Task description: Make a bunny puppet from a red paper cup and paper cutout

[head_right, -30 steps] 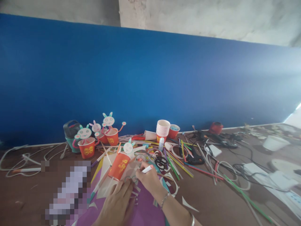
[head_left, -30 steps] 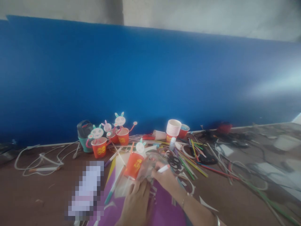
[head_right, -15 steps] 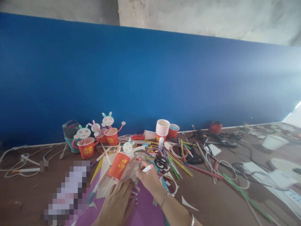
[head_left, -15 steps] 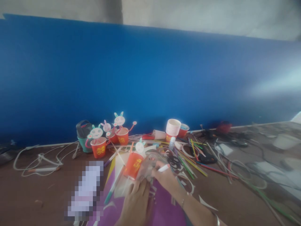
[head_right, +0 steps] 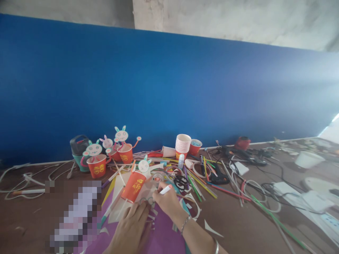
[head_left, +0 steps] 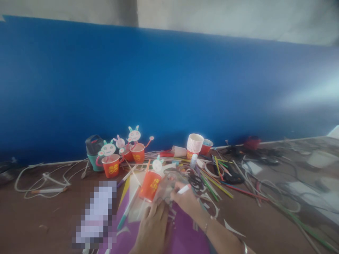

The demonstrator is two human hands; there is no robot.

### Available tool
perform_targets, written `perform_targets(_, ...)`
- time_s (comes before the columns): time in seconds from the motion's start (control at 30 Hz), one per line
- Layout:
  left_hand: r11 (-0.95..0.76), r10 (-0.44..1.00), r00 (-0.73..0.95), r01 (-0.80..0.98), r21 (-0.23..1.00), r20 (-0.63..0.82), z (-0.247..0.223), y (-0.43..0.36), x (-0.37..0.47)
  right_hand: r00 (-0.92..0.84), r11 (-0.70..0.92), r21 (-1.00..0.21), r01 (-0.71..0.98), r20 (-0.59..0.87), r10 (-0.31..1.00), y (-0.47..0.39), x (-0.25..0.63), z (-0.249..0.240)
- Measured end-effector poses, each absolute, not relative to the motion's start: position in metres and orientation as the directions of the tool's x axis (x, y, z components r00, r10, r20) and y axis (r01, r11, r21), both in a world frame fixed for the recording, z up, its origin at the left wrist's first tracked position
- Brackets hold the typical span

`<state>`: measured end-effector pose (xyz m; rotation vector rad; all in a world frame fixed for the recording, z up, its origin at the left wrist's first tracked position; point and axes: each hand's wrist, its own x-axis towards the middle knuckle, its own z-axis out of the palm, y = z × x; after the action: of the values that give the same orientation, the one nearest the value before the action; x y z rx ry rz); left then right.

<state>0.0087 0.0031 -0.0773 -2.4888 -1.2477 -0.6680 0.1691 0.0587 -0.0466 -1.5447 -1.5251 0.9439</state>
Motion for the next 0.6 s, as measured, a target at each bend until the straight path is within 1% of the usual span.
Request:
perform_targets(0.17, -0.594, 0.673, 0.533, 0.802, -0.054, 0.513, -0.0751, 0.0032, 0.0077, 0.002, 0.029, -0.905, 0.424, 0.032, 0.999, 0.0600, 0.1693, -0.0510)
perform_targets(0.37, -0.590, 0.677, 0.515, 0.807, -0.030, 0.527, -0.0756, 0.0028, 0.0100, 0.003, 0.008, -0.909, 0.416, 0.010, 1.000, 0.0599, 0.1694, -0.0533)
perform_targets(0.5, -0.588, 0.662, 0.515, 0.808, -0.050, 0.545, -0.0754, 0.0036, 0.0099, 0.004, 0.035, -0.899, 0.436, 0.040, 0.999, 0.0598, 0.1692, -0.0530)
perform_targets(0.6, -0.592, 0.662, 0.529, 0.804, -0.062, 0.531, -0.0753, 0.0041, 0.0092, 0.009, 0.033, -0.912, 0.409, 0.040, 0.999, 0.0608, 0.1697, -0.0543)
